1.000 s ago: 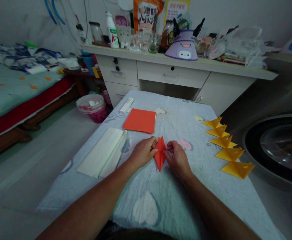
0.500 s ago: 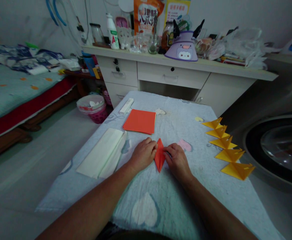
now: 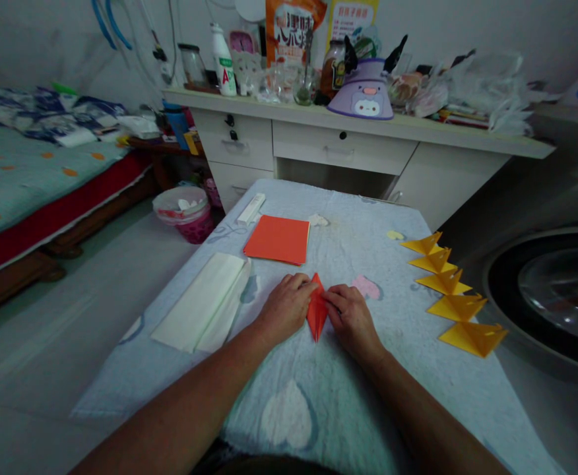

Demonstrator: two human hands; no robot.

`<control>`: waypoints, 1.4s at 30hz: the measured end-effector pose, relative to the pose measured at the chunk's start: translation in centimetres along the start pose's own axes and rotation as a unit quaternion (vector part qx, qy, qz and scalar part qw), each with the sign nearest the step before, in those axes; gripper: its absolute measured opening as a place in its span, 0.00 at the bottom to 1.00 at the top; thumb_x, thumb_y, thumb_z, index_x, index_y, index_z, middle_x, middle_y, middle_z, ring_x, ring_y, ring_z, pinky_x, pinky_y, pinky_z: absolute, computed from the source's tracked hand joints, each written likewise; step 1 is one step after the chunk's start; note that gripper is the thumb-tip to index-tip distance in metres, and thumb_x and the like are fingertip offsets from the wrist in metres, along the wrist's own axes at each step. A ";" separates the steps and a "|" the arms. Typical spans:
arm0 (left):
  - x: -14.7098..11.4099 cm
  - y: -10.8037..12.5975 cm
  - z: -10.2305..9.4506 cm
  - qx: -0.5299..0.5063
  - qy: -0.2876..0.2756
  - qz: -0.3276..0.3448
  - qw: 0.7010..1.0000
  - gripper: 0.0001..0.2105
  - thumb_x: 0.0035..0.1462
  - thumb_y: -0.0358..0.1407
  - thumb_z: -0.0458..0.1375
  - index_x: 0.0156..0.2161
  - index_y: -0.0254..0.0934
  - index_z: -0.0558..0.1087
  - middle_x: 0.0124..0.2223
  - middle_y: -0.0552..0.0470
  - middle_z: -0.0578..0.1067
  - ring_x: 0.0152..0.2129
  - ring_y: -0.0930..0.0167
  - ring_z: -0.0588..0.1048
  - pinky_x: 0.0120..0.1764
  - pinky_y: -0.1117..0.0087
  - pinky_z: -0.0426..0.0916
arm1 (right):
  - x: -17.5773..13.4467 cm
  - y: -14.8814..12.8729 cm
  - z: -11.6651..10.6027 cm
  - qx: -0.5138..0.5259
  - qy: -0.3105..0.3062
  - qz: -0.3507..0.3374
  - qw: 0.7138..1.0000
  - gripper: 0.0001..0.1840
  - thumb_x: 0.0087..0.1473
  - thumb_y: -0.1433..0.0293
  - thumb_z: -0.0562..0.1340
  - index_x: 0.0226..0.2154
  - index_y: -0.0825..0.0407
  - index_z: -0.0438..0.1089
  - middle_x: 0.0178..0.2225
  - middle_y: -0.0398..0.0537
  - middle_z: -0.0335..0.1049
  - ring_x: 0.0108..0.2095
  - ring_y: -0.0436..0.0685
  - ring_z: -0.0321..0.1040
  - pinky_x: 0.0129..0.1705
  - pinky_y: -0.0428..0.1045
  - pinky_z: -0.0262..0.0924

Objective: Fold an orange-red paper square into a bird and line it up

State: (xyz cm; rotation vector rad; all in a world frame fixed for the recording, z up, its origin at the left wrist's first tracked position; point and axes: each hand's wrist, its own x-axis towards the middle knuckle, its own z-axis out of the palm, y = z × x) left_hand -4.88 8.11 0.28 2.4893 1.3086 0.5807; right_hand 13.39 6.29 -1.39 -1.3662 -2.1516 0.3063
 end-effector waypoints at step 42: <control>0.1 -0.3 0.5 0.004 0.010 -0.052 0.999 0.17 0.58 0.32 0.57 0.53 0.42 0.69 0.51 0.50 0.69 0.46 0.64 0.65 0.52 0.61 0.62 | -0.5 0.4 -2.5 -0.078 -0.087 -0.084 0.990 0.27 0.52 0.82 0.55 0.49 0.46 0.75 0.51 0.49 0.74 0.42 0.61 0.65 0.47 0.58 0.60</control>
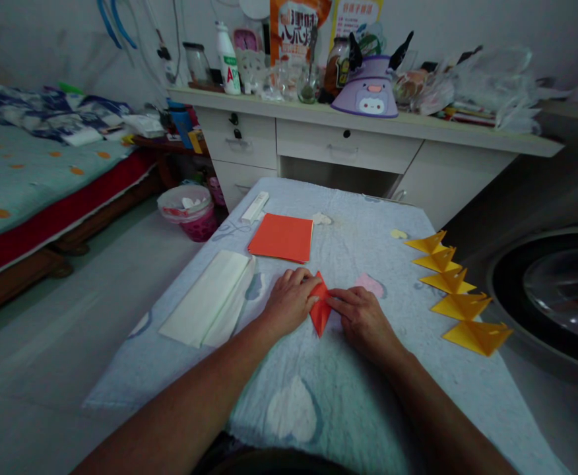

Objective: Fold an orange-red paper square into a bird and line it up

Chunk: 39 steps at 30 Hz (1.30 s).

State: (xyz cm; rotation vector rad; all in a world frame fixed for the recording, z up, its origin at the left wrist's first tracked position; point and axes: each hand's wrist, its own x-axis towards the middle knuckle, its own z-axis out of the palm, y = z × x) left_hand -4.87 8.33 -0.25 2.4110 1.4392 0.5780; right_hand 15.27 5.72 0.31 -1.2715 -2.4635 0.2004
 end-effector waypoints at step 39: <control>0.9 -1.0 0.3 -0.076 -0.017 0.082 0.994 0.08 0.59 0.29 0.57 0.42 0.39 0.76 0.44 0.51 0.76 0.42 0.67 0.70 0.48 0.65 0.64 | 0.3 0.2 0.5 0.121 0.050 0.104 0.986 0.07 0.54 0.76 0.61 0.36 0.52 0.73 0.37 0.50 0.71 0.40 0.60 0.64 0.45 0.55 0.57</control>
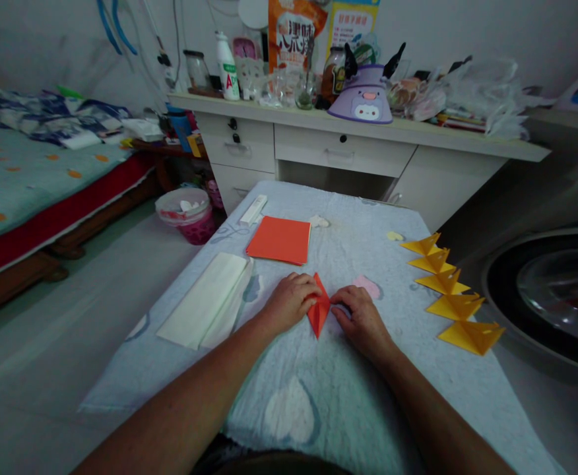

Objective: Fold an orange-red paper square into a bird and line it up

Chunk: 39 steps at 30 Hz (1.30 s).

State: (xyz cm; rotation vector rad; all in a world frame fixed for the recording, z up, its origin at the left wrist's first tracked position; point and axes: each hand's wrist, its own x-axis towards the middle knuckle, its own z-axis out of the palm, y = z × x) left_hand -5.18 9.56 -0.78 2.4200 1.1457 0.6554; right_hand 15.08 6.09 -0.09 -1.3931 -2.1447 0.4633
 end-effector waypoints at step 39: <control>0.2 0.7 -0.2 0.005 -0.009 -0.033 0.999 0.06 0.56 0.33 0.61 0.40 0.40 0.75 0.43 0.51 0.73 0.42 0.65 0.69 0.47 0.64 0.63 | -0.3 -1.3 0.8 -0.175 -0.031 0.008 0.984 0.09 0.60 0.66 0.59 0.42 0.50 0.67 0.43 0.53 0.66 0.44 0.63 0.58 0.46 0.58 0.54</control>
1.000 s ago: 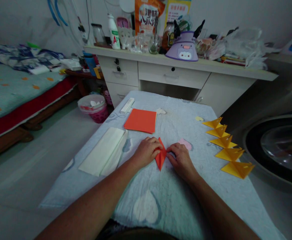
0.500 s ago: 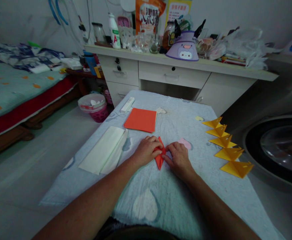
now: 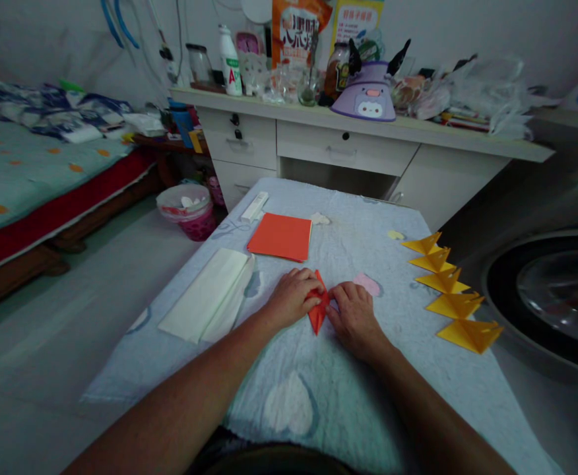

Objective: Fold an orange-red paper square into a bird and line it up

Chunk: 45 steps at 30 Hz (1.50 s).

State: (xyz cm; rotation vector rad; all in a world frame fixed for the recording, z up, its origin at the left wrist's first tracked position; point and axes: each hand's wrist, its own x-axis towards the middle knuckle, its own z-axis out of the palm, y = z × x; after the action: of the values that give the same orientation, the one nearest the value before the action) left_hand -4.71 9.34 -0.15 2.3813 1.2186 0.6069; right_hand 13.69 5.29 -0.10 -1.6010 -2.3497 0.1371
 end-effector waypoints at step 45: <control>-1.1 -0.6 -2.3 -0.063 -0.057 0.069 0.994 0.17 0.51 0.24 0.57 0.47 0.38 0.72 0.51 0.48 0.74 0.50 0.66 0.70 0.55 0.63 0.63 | 0.1 1.1 0.0 0.169 0.070 0.020 0.983 0.06 0.57 0.71 0.59 0.38 0.51 0.71 0.38 0.51 0.72 0.41 0.61 0.64 0.46 0.57 0.56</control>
State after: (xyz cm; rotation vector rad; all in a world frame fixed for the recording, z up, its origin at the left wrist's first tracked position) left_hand -6.93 9.13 1.21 2.3714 0.9447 0.5646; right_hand 14.58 5.81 -0.38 -1.4410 -2.0575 0.3947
